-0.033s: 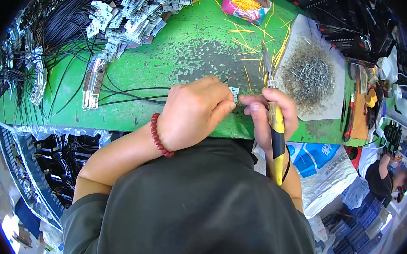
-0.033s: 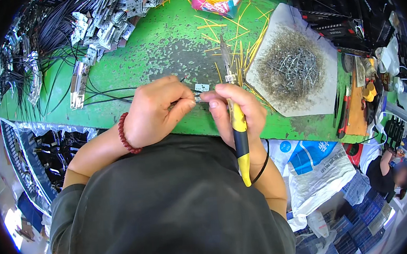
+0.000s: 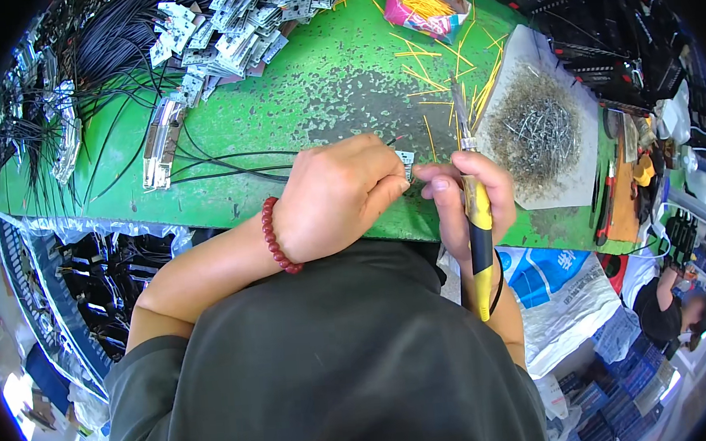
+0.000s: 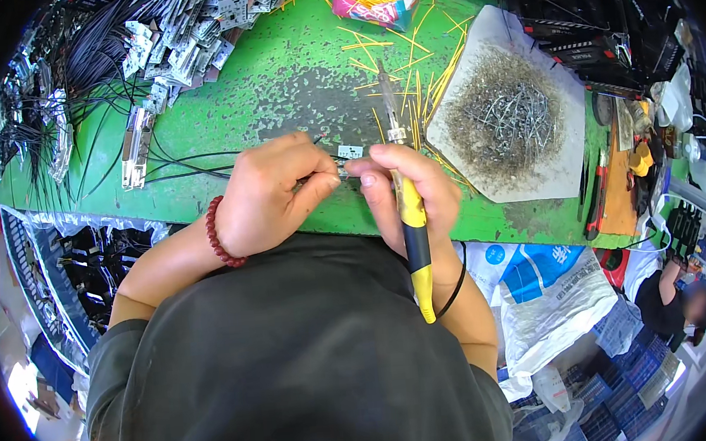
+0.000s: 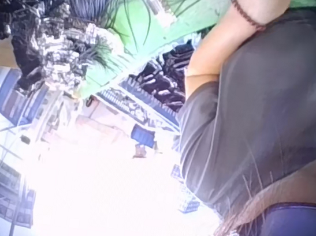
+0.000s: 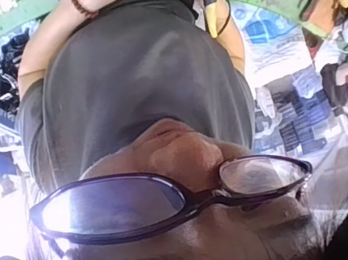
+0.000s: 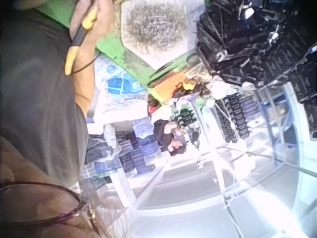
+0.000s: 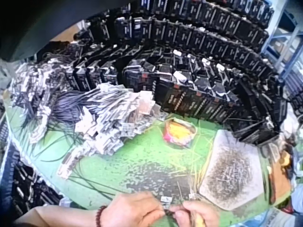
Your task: Soldering wires and assembling electronic components into toy housings at a factory workbench.
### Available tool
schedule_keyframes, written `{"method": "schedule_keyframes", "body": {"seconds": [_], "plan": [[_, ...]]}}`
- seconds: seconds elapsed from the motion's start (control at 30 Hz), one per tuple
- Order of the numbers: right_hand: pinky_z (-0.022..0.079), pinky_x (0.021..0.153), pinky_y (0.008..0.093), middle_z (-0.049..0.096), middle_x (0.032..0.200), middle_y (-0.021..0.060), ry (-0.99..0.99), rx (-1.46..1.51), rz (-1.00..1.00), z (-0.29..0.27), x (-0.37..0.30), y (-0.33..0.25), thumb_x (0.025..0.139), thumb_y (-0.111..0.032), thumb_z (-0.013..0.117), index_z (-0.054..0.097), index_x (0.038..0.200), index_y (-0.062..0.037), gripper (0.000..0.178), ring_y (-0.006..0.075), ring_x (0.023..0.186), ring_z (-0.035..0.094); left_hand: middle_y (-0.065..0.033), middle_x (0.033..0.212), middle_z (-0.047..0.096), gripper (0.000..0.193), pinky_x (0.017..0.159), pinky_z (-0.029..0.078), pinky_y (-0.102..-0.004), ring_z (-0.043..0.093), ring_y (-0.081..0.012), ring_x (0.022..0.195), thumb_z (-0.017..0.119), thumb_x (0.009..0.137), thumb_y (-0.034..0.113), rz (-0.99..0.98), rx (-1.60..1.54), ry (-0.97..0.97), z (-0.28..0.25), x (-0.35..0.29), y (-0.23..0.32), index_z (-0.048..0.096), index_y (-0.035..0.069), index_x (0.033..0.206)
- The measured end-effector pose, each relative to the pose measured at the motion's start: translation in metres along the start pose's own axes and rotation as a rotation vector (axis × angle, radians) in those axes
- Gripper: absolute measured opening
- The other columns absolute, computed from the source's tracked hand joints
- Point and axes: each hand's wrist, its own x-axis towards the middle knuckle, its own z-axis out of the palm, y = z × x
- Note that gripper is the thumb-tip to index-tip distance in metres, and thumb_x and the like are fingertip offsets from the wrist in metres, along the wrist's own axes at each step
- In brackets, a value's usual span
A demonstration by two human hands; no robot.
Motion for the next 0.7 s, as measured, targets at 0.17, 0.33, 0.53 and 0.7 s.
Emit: {"method": "schedule_keyframes", "body": {"seconds": [0.17,0.33,0.53,0.7], "plan": [[0.054,0.065,0.0271,0.07,0.085,0.0153,-0.101,0.094,0.065,-0.007,0.004,0.007,0.087,0.0,0.061,0.055,0.11,-0.0011,0.023,0.0181,0.073,0.069,-0.0078,0.076,0.058,0.006,0.055,0.048,-0.0379,0.059,-0.027,0.066,0.067,0.079,0.01,0.015,-0.019,-0.013,-0.002,-0.003,-0.002,0.062,0.006,0.08],[0.047,0.078,0.0374,0.069,0.102,0.0055,-0.539,-0.376,-0.261,-0.031,0.04,0.021,0.073,-0.002,0.065,0.061,0.11,-0.0123,0.038,0.0268,0.094,0.064,-0.0082,0.072,0.057,0.011,0.055,0.045,-0.0337,0.056,-0.024,0.063,0.072,0.073,0.002,0.059,-0.057,-0.012,-0.003,-0.01,-0.005,0.063,0.003,0.079],[0.044,0.083,0.0378,0.067,0.093,0.0034,-0.737,-0.502,-0.42,-0.022,0.056,0.019,0.074,-0.01,0.06,0.061,0.11,-0.0137,0.036,0.0259,0.102,0.059,-0.0078,0.074,0.058,0.012,0.056,0.046,-0.0339,0.058,-0.024,0.065,0.072,0.071,0.001,0.079,-0.068,-0.035,-0.003,-0.014,-0.002,0.063,0.005,0.078],[0.043,0.074,0.0354,0.054,0.074,0.0028,-0.603,-0.542,-0.521,-0.014,0.045,0.026,0.072,-0.013,0.066,0.062,0.109,-0.0148,0.037,0.0218,0.082,0.056,-0.0084,0.078,0.06,0.013,0.059,0.048,-0.0343,0.06,-0.0247,0.068,0.072,0.071,0.002,0.09,-0.02,-0.039,-0.009,-0.015,0.001,0.062,0.005,0.078]]}}
